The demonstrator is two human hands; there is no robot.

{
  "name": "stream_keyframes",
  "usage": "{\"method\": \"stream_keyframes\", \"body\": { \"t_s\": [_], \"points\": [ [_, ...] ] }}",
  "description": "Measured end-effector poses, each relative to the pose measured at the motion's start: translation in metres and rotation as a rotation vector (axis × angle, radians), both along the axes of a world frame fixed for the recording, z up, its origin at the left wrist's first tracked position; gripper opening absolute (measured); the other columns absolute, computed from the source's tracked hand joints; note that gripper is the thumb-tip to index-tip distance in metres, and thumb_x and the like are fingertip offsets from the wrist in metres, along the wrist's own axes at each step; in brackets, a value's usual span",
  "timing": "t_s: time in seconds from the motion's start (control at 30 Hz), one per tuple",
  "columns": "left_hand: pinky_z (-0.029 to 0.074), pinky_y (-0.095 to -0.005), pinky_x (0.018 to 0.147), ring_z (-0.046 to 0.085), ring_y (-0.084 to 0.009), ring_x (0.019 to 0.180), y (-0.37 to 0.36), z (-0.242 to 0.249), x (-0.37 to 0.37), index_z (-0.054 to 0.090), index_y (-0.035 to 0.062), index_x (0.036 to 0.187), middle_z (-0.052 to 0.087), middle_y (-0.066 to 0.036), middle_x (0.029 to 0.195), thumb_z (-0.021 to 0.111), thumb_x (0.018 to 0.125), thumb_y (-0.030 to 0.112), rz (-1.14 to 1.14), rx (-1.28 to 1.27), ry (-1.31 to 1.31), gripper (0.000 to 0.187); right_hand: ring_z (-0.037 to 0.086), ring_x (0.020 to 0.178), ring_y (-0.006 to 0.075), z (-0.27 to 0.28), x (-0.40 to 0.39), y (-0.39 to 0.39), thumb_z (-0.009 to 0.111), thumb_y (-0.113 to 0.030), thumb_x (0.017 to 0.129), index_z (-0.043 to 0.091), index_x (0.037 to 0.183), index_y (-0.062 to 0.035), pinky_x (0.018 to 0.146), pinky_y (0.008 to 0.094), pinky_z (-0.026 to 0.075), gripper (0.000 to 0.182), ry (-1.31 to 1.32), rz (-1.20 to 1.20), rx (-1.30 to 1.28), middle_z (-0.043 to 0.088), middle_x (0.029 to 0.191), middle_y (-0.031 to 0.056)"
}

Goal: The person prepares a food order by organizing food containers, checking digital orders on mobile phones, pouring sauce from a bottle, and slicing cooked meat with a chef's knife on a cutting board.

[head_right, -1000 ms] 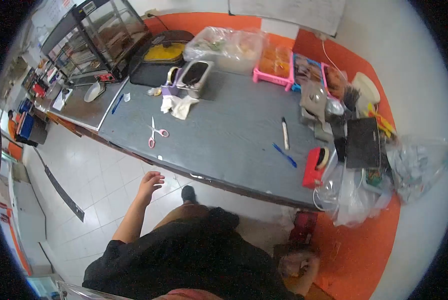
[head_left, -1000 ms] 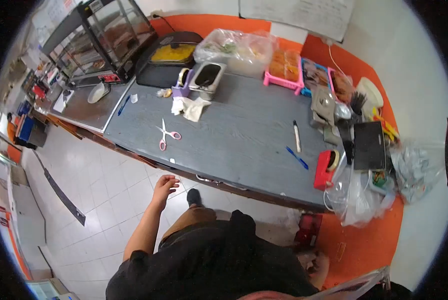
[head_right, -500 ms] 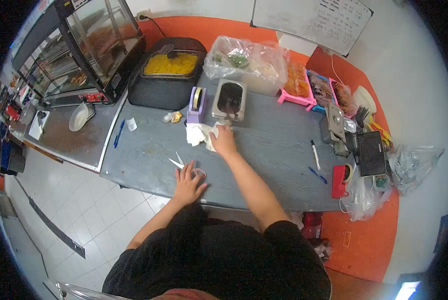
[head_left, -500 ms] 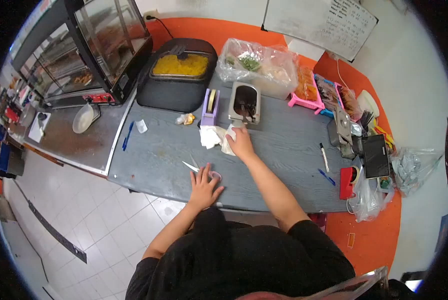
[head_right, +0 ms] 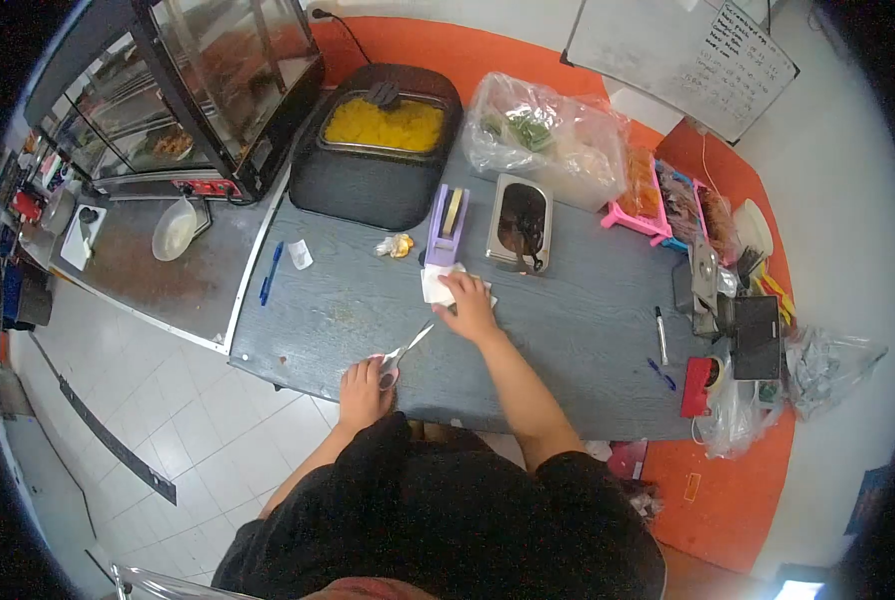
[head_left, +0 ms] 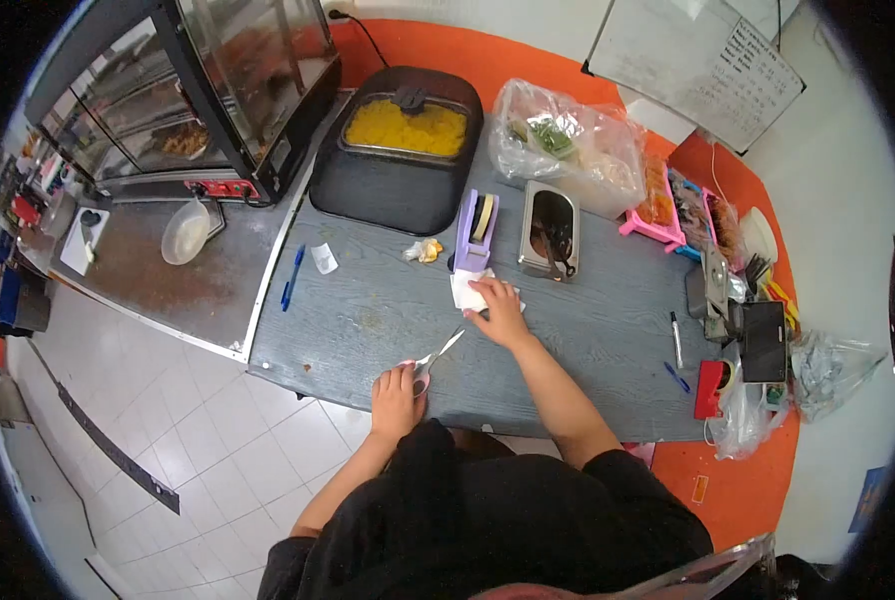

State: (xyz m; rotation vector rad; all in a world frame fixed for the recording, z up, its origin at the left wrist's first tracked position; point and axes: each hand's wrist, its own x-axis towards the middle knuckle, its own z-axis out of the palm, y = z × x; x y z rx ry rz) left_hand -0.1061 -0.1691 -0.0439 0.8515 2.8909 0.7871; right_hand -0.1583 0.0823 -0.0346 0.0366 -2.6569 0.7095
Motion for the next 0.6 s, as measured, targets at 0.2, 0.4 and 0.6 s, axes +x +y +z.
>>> {"method": "stream_keyframes", "body": {
  "t_s": [0.2,0.4,0.6],
  "points": [
    [0.041,-0.0441,0.082,0.052,-0.0342,0.09,-0.017,0.01,-0.011,0.044,-0.0009,0.114,0.056,-0.017,0.095,0.069,0.061,0.016,0.02,0.103,-0.219,0.062,0.049,0.1,0.0296,-0.023,0.033,0.032,0.053,0.002,0.07,0.064,0.099,-0.0092,0.09,0.0399,0.037,0.033,-0.152,0.142,-0.185,0.054,0.105,0.0108],
    [0.048,-0.0263,0.067,0.059,-0.0161,0.073,-0.038,-0.008,-0.001,0.037,-0.0016,0.114,0.061,-0.011,0.085,0.068,0.07,0.005,0.385,0.711,-0.923,0.054,0.05,0.101,0.0303,-0.006,0.172,0.174,0.052,0.001,0.073,0.061,0.1,0.0013,0.088,0.0386,0.038,0.028,0.13,-0.566,-0.035,0.056,0.109,0.0159],
    [0.046,-0.0244,0.068,0.057,-0.0132,0.075,-0.015,0.038,-0.007,0.038,0.0004,0.116,0.06,-0.01,0.089,0.067,0.072,-0.001,0.52,0.893,-1.222,0.053,0.05,0.097,0.0289,-0.072,0.129,0.148,0.046,-0.001,0.082,0.055,0.113,0.0005,0.082,0.0396,0.038,0.032,0.041,-0.954,-0.208,0.055,0.106,0.0211]
  ]
}}
